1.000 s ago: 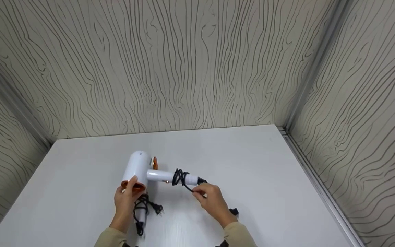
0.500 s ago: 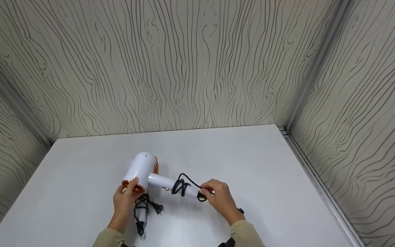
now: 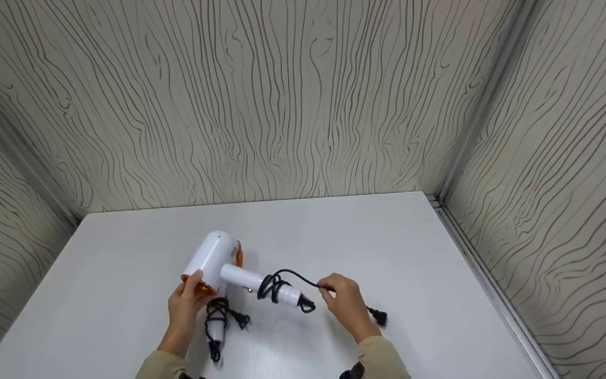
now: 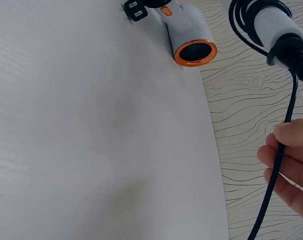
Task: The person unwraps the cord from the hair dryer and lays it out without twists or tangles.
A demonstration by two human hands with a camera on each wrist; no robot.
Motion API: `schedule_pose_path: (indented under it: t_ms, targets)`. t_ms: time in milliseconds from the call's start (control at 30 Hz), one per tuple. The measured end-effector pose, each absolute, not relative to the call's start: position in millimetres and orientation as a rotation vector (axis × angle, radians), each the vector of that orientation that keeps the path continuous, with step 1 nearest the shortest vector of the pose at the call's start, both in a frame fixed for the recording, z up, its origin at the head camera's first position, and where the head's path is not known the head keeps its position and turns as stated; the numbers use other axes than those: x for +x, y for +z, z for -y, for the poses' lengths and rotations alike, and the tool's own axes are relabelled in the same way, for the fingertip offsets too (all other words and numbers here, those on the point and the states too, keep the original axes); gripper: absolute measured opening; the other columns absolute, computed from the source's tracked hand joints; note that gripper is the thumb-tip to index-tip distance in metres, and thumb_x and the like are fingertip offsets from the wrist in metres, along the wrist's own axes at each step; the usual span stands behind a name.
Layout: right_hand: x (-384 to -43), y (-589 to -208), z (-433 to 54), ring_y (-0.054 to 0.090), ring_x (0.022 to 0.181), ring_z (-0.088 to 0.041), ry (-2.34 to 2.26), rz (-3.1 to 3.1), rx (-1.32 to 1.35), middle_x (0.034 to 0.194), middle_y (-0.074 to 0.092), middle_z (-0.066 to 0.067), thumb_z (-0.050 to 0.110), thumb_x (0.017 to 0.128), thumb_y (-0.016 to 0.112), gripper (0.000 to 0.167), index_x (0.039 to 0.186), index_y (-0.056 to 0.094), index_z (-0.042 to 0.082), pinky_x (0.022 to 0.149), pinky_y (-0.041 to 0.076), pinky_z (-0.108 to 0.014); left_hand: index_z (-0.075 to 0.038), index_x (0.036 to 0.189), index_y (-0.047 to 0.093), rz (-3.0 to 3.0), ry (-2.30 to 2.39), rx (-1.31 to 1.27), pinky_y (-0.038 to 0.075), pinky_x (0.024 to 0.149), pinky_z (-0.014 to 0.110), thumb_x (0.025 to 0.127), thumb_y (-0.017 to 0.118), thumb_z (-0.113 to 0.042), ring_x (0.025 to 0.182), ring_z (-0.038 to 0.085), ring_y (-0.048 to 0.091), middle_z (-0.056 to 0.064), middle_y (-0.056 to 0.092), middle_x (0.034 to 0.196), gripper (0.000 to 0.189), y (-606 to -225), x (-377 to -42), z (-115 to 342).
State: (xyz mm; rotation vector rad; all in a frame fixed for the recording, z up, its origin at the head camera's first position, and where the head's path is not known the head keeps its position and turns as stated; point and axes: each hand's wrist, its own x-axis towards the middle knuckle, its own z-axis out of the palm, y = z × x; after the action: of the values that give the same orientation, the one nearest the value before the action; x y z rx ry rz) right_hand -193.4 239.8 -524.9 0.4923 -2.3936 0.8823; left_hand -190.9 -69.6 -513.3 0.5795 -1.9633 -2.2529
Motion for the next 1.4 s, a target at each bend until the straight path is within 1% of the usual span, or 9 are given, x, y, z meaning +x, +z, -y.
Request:
schedule_pose_path:
  t_ms: [133, 267, 567, 733, 833, 967, 1033, 1200, 1400]
  targets:
    - [-192, -526, -242, 0.066, 0.068, -0.011, 0.858, 2.426, 0.470, 0.074, 0.071, 0.001, -0.013, 0.066, 0.077, 0.026, 0.078, 0.072, 0.008, 0.064, 0.059, -0.022, 0.005, 0.138, 0.039, 1.943, -2.269, 0.584, 0.059, 0.088, 0.033, 0.095, 0.053, -0.046, 0.094, 0.015, 0.064, 0.025, 0.055, 0.128, 0.069, -507, -192, 72]
    - [-189, -531, -243, 0.067, 0.071, -0.013, 0.815, 2.468, 0.531, 0.075, 0.070, 0.002, -0.015, 0.065, 0.077, 0.028, 0.077, 0.072, 0.010, 0.066, 0.059, -0.022, 0.005, 0.138, 0.038, 1.908, -2.274, 0.597, 0.059, 0.087, 0.031, 0.094, 0.053, -0.045, 0.096, 0.016, 0.064, 0.026, 0.054, 0.128, 0.068, -503, -194, 73]
    - [-187, -548, -245, 0.063, 0.068, -0.012, 0.743, 2.644, 0.723, 0.074, 0.064, -0.001, -0.014, 0.067, 0.073, 0.020, 0.076, 0.073, 0.005, 0.063, 0.056, -0.020, 0.004, 0.140, 0.036, 1.893, -2.302, 0.612, 0.057, 0.093, 0.034, 0.096, 0.050, -0.048, 0.105, 0.021, 0.062, 0.025, 0.050, 0.133, 0.069, -499, -194, 74]
    - [-185, -551, -245, 0.063, 0.071, -0.015, 0.692, 2.802, 0.791, 0.077, 0.063, -0.001, -0.011, 0.073, 0.069, 0.018, 0.080, 0.076, 0.005, 0.065, 0.057, -0.022, 0.003, 0.141, 0.035, 1.904, -2.297, 0.611, 0.056, 0.098, 0.039, 0.096, 0.049, -0.050, 0.111, 0.027, 0.060, 0.025, 0.048, 0.136, 0.071, -497, -193, 72]
    - [-183, -551, -245, 0.063, 0.074, -0.015, 0.658, 2.904, 0.807, 0.080, 0.064, 0.001, -0.009, 0.076, 0.068, 0.019, 0.083, 0.077, 0.006, 0.068, 0.058, -0.024, 0.004, 0.140, 0.035, 1.876, -2.314, 0.623, 0.057, 0.095, 0.036, 0.095, 0.050, -0.050, 0.105, 0.023, 0.062, 0.025, 0.049, 0.133, 0.072, -496, -193, 72]
    - [-180, -553, -244, 0.062, 0.074, -0.012, 0.628, 2.967, 0.832, 0.080, 0.064, 0.002, -0.009, 0.076, 0.069, 0.019, 0.082, 0.077, 0.007, 0.070, 0.058, -0.025, 0.007, 0.137, 0.037, 1.816, -2.348, 0.635, 0.059, 0.083, 0.026, 0.094, 0.053, -0.047, 0.090, 0.013, 0.065, 0.023, 0.053, 0.125, 0.071, -496, -194, 73]
    - [-180, -555, -244, 0.060, 0.073, -0.010, 0.619, 2.992, 0.837, 0.080, 0.064, 0.003, -0.008, 0.076, 0.069, 0.019, 0.082, 0.077, 0.008, 0.069, 0.057, -0.024, 0.009, 0.135, 0.037, 1.785, -2.363, 0.631, 0.059, 0.080, 0.023, 0.094, 0.054, -0.045, 0.086, 0.011, 0.065, 0.024, 0.053, 0.122, 0.070, -496, -195, 73]
    - [-179, -562, -243, 0.058, 0.071, -0.006, 0.588, 3.016, 0.837, 0.078, 0.064, 0.003, -0.003, 0.076, 0.071, 0.015, 0.079, 0.077, 0.010, 0.067, 0.057, -0.023, 0.008, 0.138, 0.035, 1.822, -2.344, 0.641, 0.059, 0.085, 0.026, 0.094, 0.052, -0.048, 0.094, 0.015, 0.064, 0.026, 0.049, 0.130, 0.073, -498, -194, 74]
    - [-176, -568, -243, 0.058, 0.073, -0.010, 0.462, 2.874, 0.793, 0.077, 0.066, 0.004, -0.001, 0.074, 0.074, 0.014, 0.076, 0.076, 0.013, 0.068, 0.054, -0.025, 0.009, 0.138, 0.035, 1.838, -2.335, 0.652, 0.059, 0.089, 0.031, 0.094, 0.052, -0.050, 0.099, 0.019, 0.063, 0.027, 0.048, 0.132, 0.075, -499, -193, 73]
